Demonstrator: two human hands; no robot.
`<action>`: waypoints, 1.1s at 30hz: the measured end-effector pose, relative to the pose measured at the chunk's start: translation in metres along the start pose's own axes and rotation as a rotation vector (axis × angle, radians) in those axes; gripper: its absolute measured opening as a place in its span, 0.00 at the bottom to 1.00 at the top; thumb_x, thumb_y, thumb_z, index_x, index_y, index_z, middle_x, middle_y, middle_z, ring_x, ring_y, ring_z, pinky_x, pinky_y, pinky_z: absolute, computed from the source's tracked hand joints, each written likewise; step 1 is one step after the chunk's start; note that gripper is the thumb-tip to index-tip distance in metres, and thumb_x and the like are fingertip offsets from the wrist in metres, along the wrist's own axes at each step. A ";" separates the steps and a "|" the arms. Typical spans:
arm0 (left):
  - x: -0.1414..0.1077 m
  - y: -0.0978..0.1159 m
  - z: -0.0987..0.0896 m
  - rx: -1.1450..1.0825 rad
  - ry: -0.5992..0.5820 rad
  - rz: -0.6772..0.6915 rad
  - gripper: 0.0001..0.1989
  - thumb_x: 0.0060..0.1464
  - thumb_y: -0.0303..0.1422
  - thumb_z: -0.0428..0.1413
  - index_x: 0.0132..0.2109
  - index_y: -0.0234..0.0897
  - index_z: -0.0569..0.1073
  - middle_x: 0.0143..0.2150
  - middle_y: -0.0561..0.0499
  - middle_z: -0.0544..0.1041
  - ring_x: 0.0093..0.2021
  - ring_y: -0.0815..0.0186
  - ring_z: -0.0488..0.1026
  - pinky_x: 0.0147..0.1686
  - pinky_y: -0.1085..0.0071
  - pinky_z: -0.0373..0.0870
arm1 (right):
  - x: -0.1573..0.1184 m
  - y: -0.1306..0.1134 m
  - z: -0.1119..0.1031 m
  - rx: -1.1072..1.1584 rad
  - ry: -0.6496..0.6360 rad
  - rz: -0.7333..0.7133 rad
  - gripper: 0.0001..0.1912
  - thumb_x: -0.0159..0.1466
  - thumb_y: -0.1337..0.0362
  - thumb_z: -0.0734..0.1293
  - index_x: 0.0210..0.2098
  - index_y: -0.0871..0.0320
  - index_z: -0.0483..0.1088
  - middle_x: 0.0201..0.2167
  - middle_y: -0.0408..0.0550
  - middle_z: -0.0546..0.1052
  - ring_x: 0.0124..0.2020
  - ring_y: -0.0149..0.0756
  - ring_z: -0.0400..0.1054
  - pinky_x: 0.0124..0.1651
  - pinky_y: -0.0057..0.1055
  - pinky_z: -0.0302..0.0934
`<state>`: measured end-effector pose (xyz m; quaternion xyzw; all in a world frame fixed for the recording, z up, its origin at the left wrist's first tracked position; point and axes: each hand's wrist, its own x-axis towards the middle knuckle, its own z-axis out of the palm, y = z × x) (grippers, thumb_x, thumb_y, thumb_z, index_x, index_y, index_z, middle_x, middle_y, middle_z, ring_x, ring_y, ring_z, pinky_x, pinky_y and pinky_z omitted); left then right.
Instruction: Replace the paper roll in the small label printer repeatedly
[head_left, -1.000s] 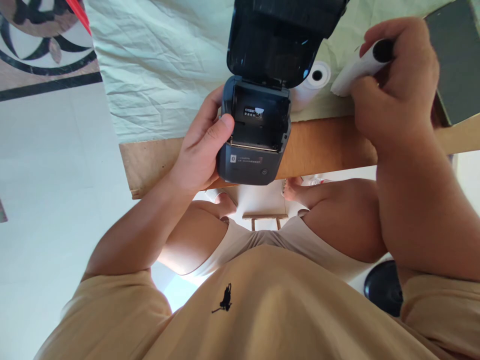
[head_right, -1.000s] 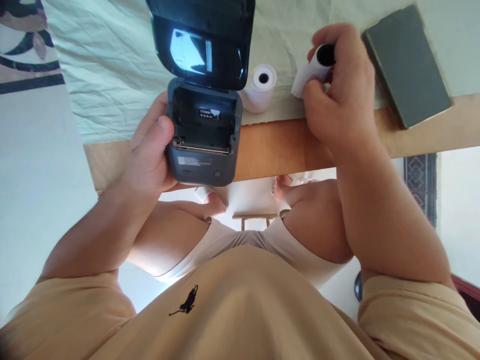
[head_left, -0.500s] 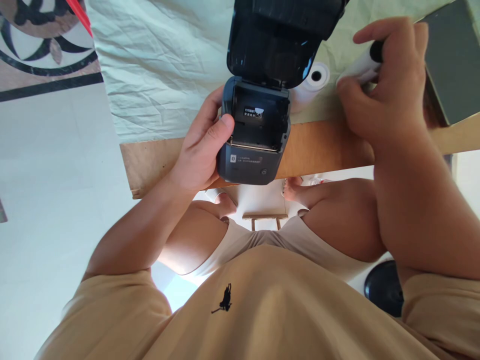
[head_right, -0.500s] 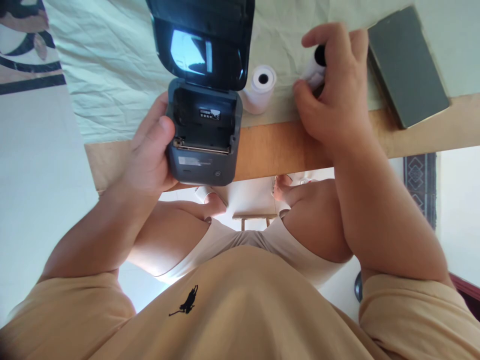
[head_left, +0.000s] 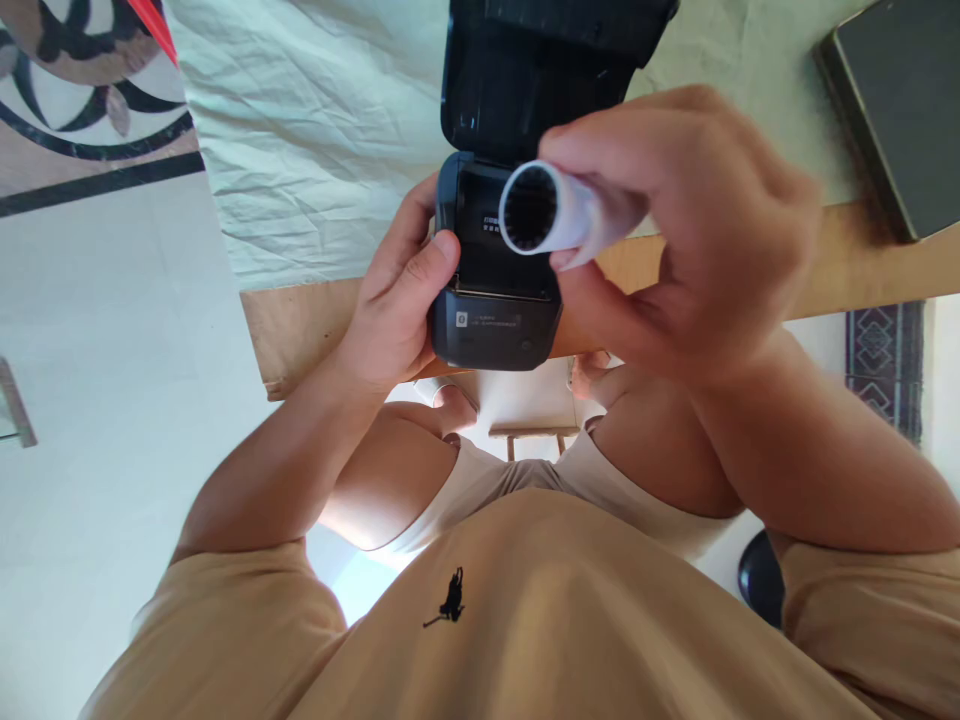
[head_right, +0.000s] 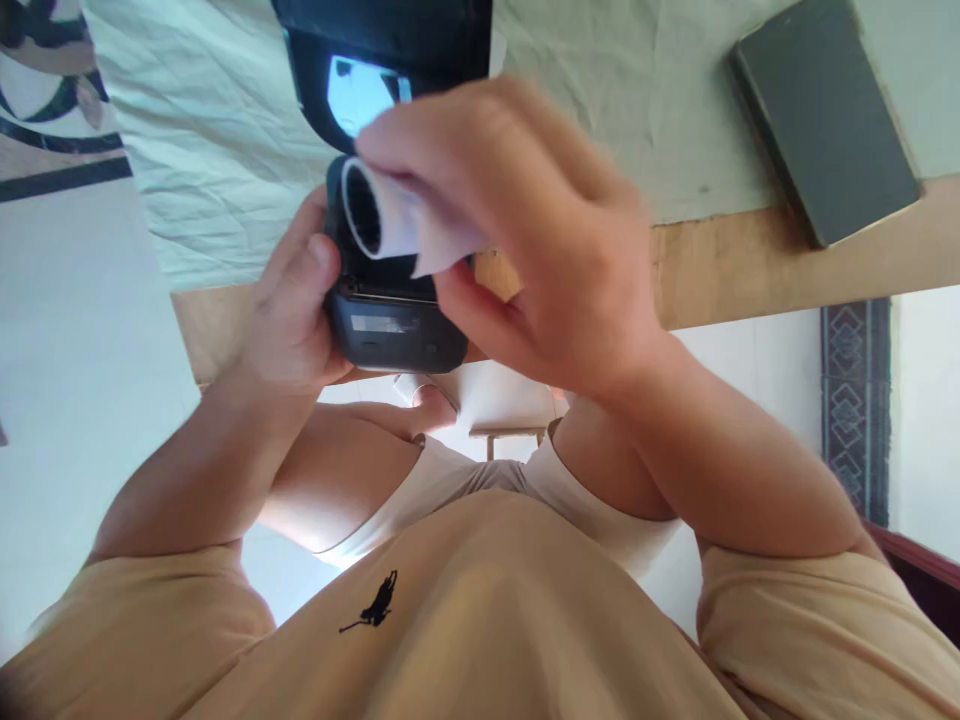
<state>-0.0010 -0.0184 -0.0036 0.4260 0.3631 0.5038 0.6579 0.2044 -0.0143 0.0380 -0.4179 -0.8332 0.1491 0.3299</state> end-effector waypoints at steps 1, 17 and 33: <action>0.001 -0.001 -0.001 -0.009 -0.007 0.011 0.18 0.60 0.43 0.55 0.52 0.37 0.70 0.47 0.49 0.77 0.63 0.57 0.68 0.60 0.60 0.71 | 0.001 -0.003 0.005 -0.046 0.033 -0.076 0.20 0.63 0.67 0.60 0.55 0.54 0.65 0.51 0.42 0.73 0.55 0.31 0.68 0.56 0.30 0.62; -0.006 0.004 0.005 -0.064 0.034 -0.026 0.16 0.58 0.40 0.58 0.49 0.38 0.73 0.44 0.47 0.78 0.64 0.54 0.67 0.59 0.61 0.71 | 0.005 -0.006 0.030 -0.357 0.158 -0.161 0.07 0.66 0.64 0.59 0.34 0.54 0.67 0.42 0.35 0.79 0.43 0.26 0.74 0.45 0.33 0.61; -0.006 0.007 0.001 -0.050 -0.072 -0.066 0.22 0.52 0.34 0.62 0.54 0.39 0.71 0.40 0.50 0.77 0.42 0.63 0.76 0.40 0.71 0.73 | -0.007 -0.010 0.034 -0.169 0.085 -0.273 0.08 0.65 0.56 0.62 0.34 0.52 0.70 0.38 0.34 0.78 0.44 0.28 0.68 0.45 0.35 0.57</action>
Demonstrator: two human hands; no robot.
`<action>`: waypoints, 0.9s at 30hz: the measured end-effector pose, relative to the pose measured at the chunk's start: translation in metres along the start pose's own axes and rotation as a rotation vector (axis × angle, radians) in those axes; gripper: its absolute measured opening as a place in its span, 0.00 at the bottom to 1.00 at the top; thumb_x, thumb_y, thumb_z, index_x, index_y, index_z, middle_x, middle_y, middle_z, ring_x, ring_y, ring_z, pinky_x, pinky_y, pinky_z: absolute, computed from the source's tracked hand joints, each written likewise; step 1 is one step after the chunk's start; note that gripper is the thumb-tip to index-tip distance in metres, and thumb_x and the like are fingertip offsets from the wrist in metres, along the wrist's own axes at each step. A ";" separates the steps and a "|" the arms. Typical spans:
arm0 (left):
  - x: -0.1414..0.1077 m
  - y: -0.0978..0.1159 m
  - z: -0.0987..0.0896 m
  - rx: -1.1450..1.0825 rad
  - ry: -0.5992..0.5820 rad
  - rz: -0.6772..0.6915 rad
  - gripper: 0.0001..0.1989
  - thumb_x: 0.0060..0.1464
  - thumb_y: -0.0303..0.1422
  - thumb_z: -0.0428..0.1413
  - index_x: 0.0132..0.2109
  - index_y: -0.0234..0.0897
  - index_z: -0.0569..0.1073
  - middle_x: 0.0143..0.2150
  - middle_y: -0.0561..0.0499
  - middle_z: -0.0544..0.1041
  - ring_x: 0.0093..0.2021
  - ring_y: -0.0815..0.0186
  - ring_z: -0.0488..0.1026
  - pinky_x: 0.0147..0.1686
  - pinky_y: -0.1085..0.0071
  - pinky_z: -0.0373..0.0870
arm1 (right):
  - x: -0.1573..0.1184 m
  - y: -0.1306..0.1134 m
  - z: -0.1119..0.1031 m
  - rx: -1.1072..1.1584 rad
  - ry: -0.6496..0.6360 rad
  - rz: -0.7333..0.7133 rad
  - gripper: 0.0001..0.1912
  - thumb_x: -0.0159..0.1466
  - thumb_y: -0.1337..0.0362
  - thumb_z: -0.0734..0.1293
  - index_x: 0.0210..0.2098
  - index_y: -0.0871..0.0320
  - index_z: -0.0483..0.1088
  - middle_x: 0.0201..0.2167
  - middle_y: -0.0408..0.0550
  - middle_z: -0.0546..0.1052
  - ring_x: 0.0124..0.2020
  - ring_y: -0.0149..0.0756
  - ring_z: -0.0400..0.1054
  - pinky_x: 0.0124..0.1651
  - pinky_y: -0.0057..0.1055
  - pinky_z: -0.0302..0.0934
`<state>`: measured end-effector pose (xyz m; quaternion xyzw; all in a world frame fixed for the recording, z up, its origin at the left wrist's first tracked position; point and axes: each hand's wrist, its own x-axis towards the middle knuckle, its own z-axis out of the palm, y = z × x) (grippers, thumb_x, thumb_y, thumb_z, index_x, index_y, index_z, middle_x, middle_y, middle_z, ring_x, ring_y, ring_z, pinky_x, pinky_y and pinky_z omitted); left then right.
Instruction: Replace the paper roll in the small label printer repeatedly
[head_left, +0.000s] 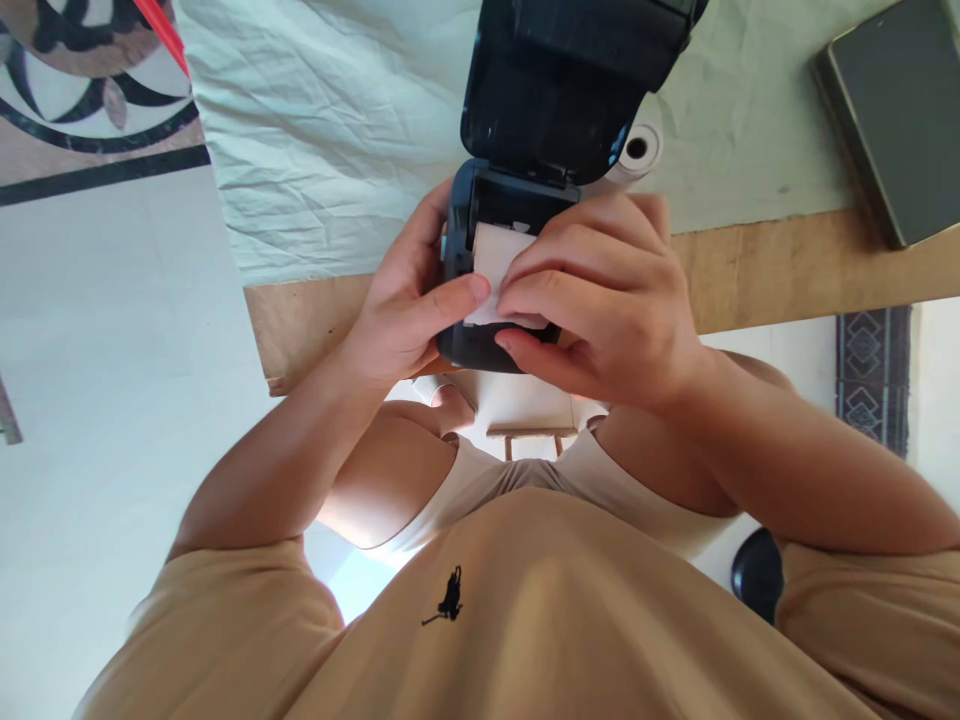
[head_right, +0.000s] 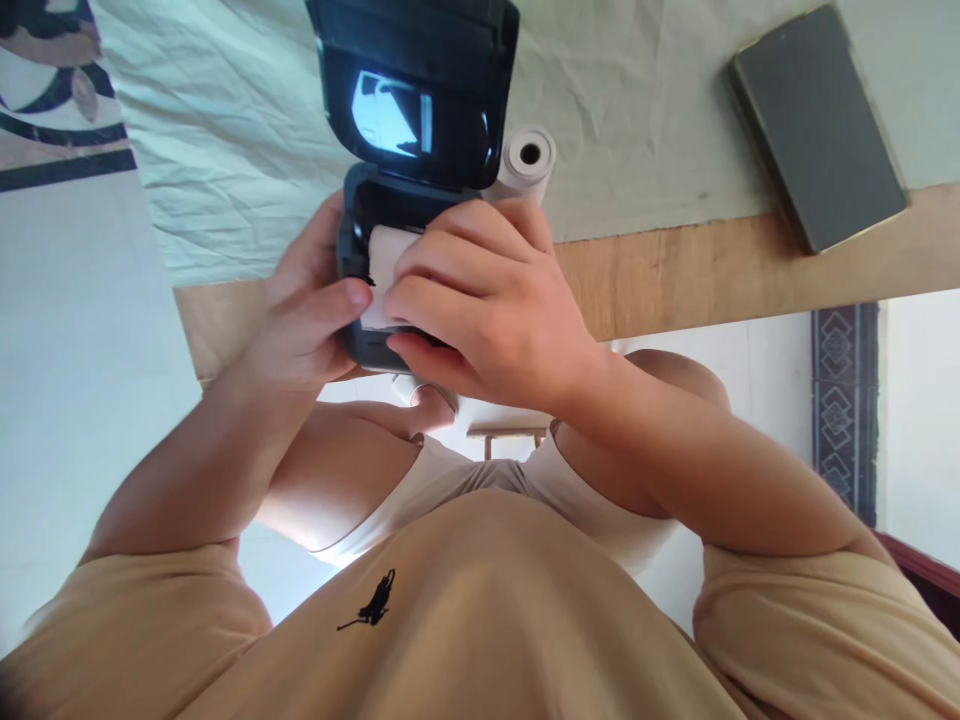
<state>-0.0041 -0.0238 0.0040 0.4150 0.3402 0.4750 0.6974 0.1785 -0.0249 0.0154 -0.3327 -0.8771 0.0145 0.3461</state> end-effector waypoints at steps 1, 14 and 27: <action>0.000 0.000 -0.001 0.012 -0.005 -0.005 0.23 0.52 0.33 0.62 0.55 0.40 0.70 0.41 0.50 0.77 0.40 0.65 0.76 0.40 0.71 0.73 | 0.000 0.001 -0.001 0.016 0.001 0.004 0.08 0.64 0.56 0.63 0.35 0.52 0.70 0.38 0.35 0.78 0.44 0.29 0.69 0.45 0.35 0.58; 0.010 -0.015 -0.019 0.090 -0.165 0.090 0.33 0.41 0.29 0.66 0.56 0.45 0.70 0.44 0.51 0.77 0.41 0.67 0.75 0.37 0.73 0.73 | -0.001 0.033 -0.016 0.084 0.269 0.231 0.15 0.63 0.60 0.60 0.47 0.59 0.62 0.45 0.48 0.69 0.55 0.40 0.67 0.65 0.43 0.56; 0.000 -0.005 -0.008 0.143 0.015 -0.047 0.32 0.42 0.36 0.67 0.56 0.44 0.69 0.53 0.48 0.76 0.56 0.54 0.72 0.52 0.62 0.75 | -0.003 0.014 -0.023 0.164 -0.112 0.376 0.26 0.64 0.55 0.59 0.13 0.60 0.53 0.11 0.41 0.55 0.18 0.21 0.44 0.23 0.28 0.41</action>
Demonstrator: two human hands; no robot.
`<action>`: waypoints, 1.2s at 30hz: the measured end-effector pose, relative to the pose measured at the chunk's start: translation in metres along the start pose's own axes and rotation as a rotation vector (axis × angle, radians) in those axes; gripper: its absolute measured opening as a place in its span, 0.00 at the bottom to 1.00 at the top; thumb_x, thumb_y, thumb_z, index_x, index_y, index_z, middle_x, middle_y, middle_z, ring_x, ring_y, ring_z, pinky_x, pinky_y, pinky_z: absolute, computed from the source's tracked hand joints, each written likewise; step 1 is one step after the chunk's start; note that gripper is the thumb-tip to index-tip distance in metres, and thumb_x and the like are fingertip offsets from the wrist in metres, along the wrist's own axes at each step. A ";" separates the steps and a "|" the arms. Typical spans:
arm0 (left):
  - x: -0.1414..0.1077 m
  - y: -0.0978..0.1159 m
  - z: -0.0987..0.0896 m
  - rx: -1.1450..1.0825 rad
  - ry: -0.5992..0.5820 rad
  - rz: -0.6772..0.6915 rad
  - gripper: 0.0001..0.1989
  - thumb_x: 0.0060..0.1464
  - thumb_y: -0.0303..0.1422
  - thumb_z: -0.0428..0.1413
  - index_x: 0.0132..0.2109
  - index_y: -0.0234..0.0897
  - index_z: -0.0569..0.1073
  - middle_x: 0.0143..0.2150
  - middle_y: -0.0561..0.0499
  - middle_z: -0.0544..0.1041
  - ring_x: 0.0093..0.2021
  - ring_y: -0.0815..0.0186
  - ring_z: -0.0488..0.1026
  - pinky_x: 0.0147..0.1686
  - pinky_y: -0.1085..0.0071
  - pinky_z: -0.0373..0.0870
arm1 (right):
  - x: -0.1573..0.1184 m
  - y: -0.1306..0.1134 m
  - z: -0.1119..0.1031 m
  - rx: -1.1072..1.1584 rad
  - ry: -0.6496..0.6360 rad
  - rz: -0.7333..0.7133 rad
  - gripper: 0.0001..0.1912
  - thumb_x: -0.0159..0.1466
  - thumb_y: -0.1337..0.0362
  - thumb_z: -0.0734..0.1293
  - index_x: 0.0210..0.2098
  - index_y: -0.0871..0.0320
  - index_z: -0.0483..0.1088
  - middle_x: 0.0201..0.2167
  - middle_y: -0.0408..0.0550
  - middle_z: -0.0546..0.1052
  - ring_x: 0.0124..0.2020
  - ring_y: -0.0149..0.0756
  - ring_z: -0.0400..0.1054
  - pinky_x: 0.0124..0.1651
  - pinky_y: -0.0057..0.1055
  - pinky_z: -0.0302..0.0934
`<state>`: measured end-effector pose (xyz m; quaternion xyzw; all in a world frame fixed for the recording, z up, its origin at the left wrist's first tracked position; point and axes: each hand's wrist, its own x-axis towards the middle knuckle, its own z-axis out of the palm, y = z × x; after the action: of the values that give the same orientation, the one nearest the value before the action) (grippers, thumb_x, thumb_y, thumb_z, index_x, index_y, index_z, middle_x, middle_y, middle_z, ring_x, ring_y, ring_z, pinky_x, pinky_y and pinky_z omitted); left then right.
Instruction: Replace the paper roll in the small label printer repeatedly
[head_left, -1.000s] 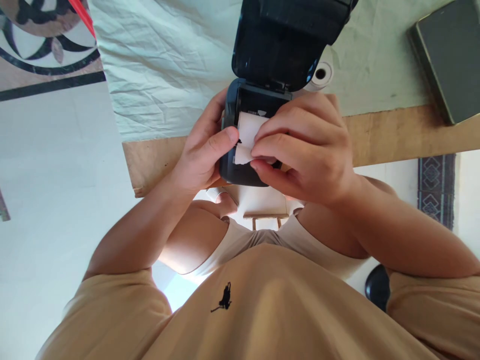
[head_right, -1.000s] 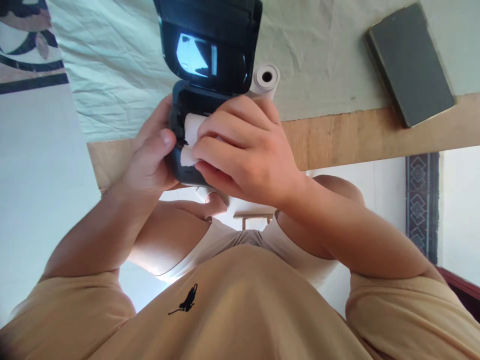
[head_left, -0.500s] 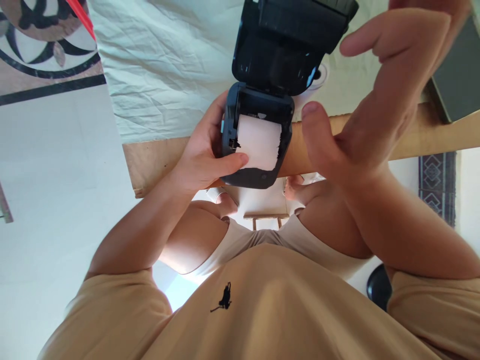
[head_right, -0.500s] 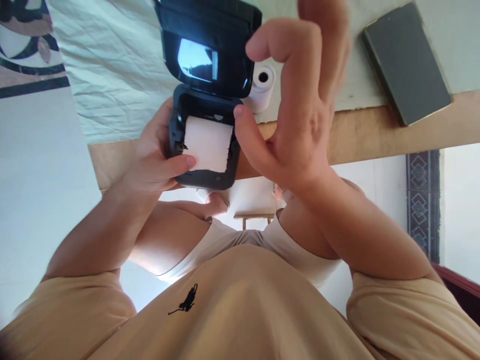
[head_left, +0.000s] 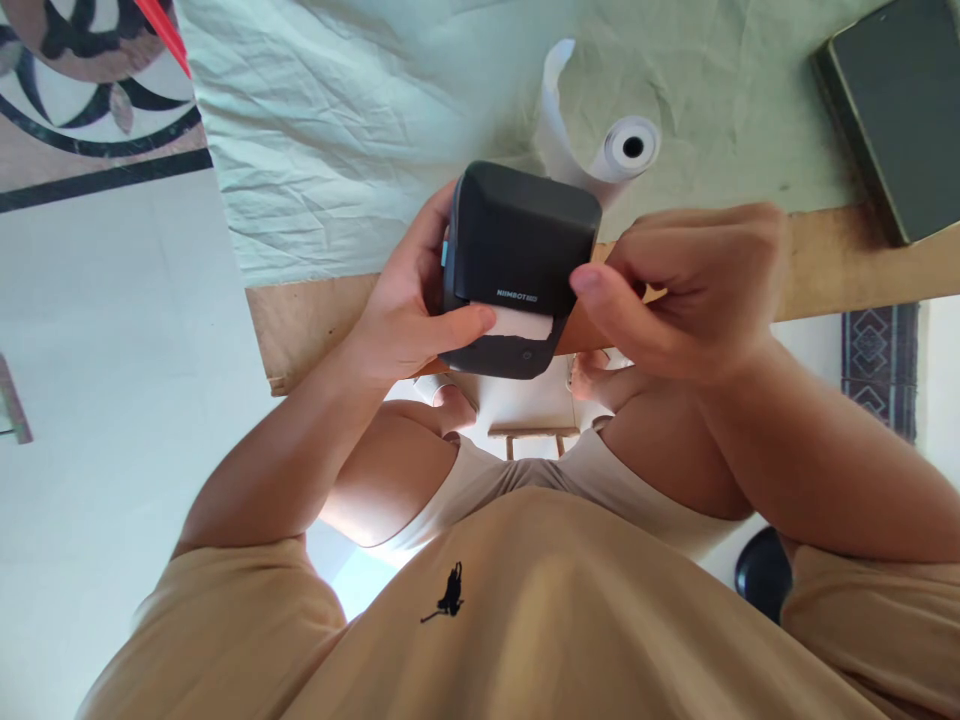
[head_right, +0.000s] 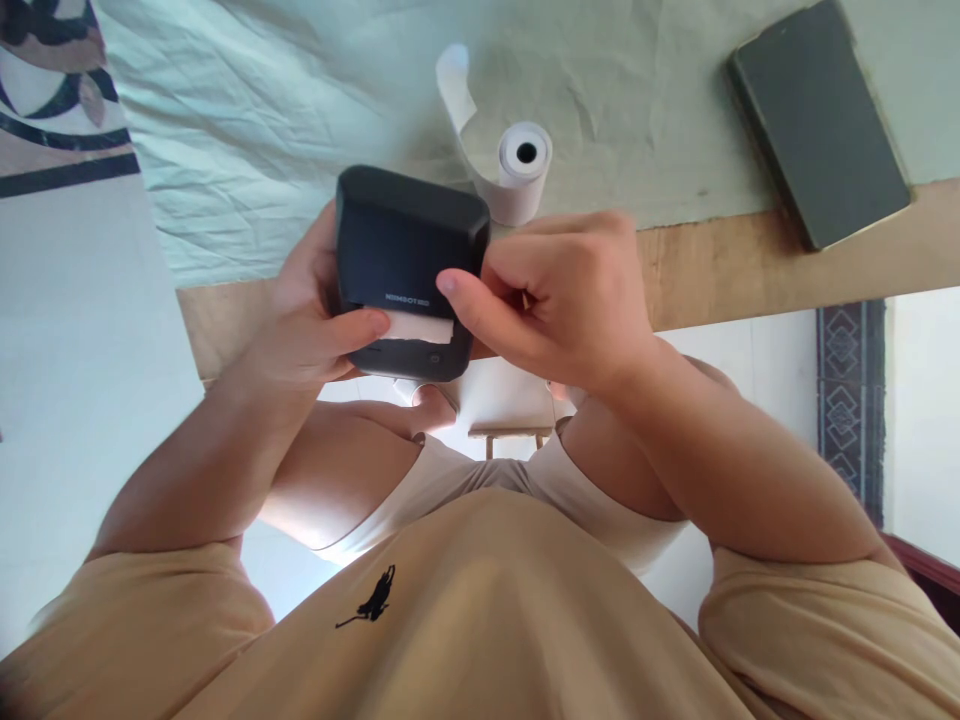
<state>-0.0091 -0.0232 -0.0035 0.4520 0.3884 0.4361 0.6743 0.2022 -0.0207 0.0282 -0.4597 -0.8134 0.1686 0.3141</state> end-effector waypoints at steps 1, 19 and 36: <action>-0.001 0.000 0.002 -0.014 0.009 -0.011 0.32 0.42 0.35 0.67 0.56 0.45 0.69 0.52 0.48 0.76 0.55 0.55 0.73 0.50 0.63 0.75 | 0.000 0.001 0.000 -0.030 -0.103 0.057 0.29 0.64 0.51 0.58 0.12 0.61 0.54 0.10 0.41 0.54 0.17 0.21 0.42 0.23 0.29 0.39; 0.000 0.004 0.014 -0.084 0.090 -0.038 0.19 0.50 0.46 0.61 0.46 0.41 0.73 0.44 0.46 0.79 0.56 0.51 0.74 0.47 0.59 0.76 | 0.008 0.012 0.011 -0.054 -0.416 0.379 0.37 0.59 0.33 0.58 0.14 0.61 0.61 0.10 0.42 0.61 0.16 0.21 0.47 0.25 0.27 0.42; 0.008 -0.004 0.006 -0.225 0.187 -0.062 0.24 0.60 0.50 0.46 0.44 0.35 0.77 0.44 0.45 0.81 0.52 0.51 0.77 0.54 0.55 0.76 | 0.002 0.013 0.018 -0.141 -0.439 0.174 0.31 0.66 0.39 0.48 0.29 0.59 0.64 0.22 0.44 0.70 0.23 0.27 0.56 0.29 0.29 0.42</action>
<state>0.0003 -0.0181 -0.0063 0.3187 0.4122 0.4960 0.6946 0.1983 -0.0120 0.0083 -0.5009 -0.8294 0.2339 0.0812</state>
